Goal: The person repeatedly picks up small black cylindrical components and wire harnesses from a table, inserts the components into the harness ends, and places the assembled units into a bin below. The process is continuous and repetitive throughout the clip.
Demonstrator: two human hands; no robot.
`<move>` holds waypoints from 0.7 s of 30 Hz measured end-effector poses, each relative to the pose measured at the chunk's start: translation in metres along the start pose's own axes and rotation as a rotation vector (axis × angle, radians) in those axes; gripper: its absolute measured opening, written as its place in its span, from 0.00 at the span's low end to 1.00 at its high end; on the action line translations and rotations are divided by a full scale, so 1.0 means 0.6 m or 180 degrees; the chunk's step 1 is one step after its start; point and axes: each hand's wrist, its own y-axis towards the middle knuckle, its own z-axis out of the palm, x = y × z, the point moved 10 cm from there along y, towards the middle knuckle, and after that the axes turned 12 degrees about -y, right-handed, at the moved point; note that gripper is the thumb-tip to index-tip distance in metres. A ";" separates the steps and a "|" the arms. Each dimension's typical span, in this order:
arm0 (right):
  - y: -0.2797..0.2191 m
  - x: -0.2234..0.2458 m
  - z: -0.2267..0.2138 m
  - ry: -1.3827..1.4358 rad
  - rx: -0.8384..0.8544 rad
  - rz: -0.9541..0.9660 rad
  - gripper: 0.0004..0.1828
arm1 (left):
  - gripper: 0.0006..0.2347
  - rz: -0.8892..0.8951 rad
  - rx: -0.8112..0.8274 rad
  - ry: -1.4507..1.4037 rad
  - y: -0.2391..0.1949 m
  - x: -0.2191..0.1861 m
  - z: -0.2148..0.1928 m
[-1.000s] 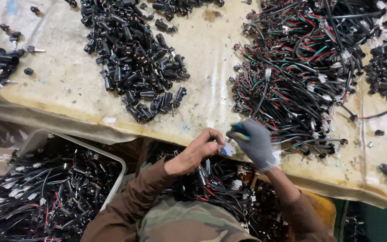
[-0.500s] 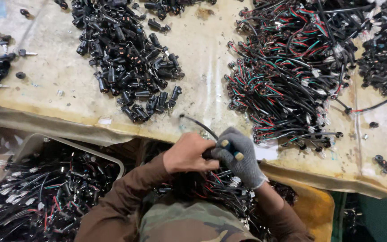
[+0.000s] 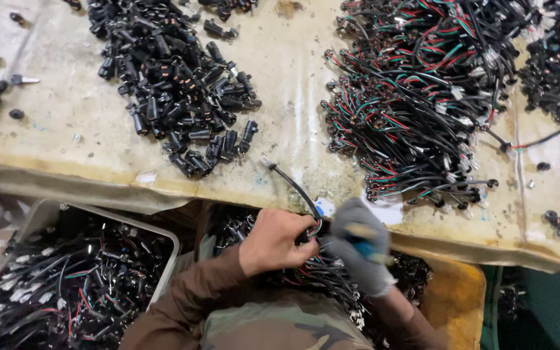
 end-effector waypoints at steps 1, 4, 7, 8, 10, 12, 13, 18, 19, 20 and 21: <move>-0.005 -0.004 -0.014 0.1004 -0.0155 0.0062 0.16 | 0.07 0.0020 -0.0102 0.0064 -0.004 -0.005 0.005; -0.024 0.020 0.021 0.3208 0.0866 0.0322 0.21 | 0.12 0.0477 0.0357 -0.0477 -0.028 -0.045 0.059; -0.032 0.020 0.027 0.3131 0.0837 0.0409 0.25 | 0.15 0.0212 0.0502 -0.0385 -0.041 -0.034 0.082; -0.035 0.012 0.024 0.3093 0.0630 0.0427 0.25 | 0.13 0.0142 0.0457 -0.0466 -0.045 -0.030 0.084; -0.046 -0.009 0.016 0.3014 0.0214 0.0469 0.26 | 0.11 -0.0007 0.0369 -0.0633 -0.048 -0.022 0.088; -0.057 0.004 0.021 0.2309 0.0484 0.0007 0.25 | 0.12 0.0136 0.0214 -0.0897 -0.039 -0.029 0.084; -0.060 0.012 0.024 0.1951 0.0619 -0.0227 0.24 | 0.13 0.0215 0.0134 -0.1025 -0.033 -0.033 0.077; 0.006 -0.010 -0.036 0.0689 0.0343 -0.0032 0.20 | 0.10 0.0072 0.0802 -0.0198 -0.013 -0.031 0.044; 0.046 -0.013 -0.079 0.0689 -0.0119 -0.0147 0.17 | 0.09 0.0114 0.0885 -0.0035 -0.016 -0.032 0.026; 0.088 -0.008 -0.120 -0.0376 -0.0561 -0.0403 0.20 | 0.11 0.0496 0.1145 -0.0340 -0.028 -0.055 0.016; 0.126 -0.004 -0.154 -0.1247 -0.0845 -0.0593 0.12 | 0.13 0.0876 0.1405 -0.0647 -0.046 -0.076 0.003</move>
